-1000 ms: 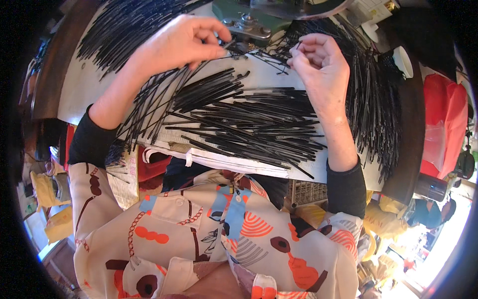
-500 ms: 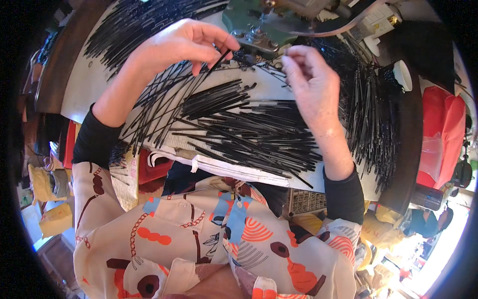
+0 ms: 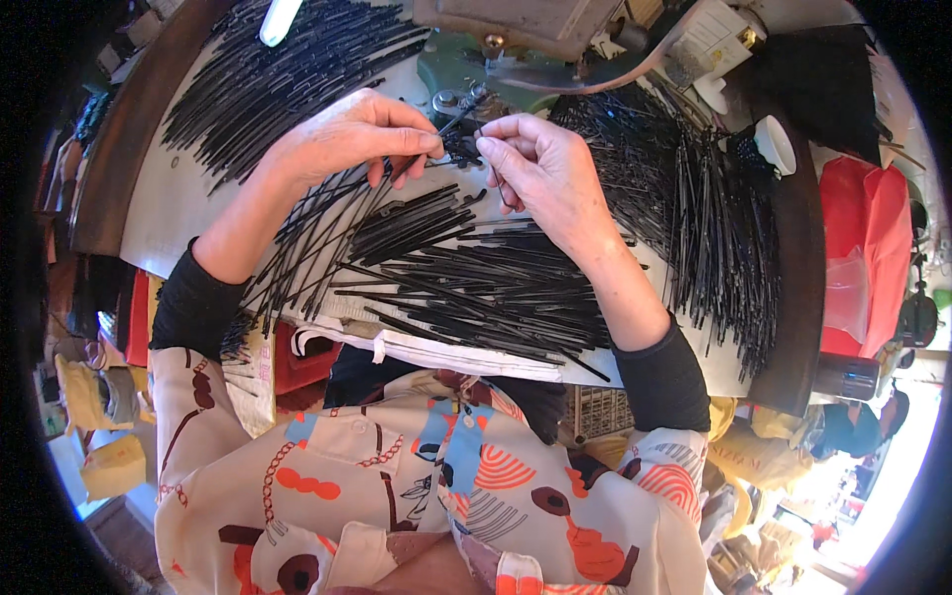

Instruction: The person repeatedly joins umbrella rib components together by hand, picking up pieces from the piles on the work table and fastening them together.

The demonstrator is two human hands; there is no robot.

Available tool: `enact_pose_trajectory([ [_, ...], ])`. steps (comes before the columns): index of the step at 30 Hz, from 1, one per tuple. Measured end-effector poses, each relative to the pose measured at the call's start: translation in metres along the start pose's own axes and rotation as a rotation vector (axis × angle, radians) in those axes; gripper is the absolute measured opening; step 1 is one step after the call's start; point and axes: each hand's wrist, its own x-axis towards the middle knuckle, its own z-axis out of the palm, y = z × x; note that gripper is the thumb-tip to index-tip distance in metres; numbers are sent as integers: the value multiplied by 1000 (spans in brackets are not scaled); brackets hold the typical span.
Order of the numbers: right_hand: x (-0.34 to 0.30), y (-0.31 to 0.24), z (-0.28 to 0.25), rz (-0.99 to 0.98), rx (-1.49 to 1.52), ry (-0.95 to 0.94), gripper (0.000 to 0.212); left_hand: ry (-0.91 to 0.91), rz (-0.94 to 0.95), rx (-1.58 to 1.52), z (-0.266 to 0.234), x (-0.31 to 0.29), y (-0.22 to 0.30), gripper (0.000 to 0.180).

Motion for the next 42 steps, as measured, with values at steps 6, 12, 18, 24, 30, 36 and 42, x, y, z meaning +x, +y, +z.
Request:
enact_pose_trajectory([
  [6, 3, 3, -1, 4, 25, 17, 20, 41, 44, -52, -1, 0, -6, 32],
  [12, 4, 5, -2, -8, 49, 37, 21, 55, 30, -66, 0, 1, -2, 30],
  [18, 7, 7, -5, -16, 73, 29, 22, 55, 39, -66, -1, 3, 0, 30],
  [24, 14, 2, -7, -24, 59, 62, 23, 118, 49, -110, -4, 7, 4, 30],
  [30, 18, 3, -8, -27, 91, 69, 25, 150, 18, -93, -4, 8, 6, 32],
  [36, 20, 4, -8, -11, 95, 67, 25, 136, 42, -108, -6, 8, 6, 31],
  [42, 18, 2, -6, 34, 215, 68, 26, 153, 6, -174, -6, 4, 10, 28],
])
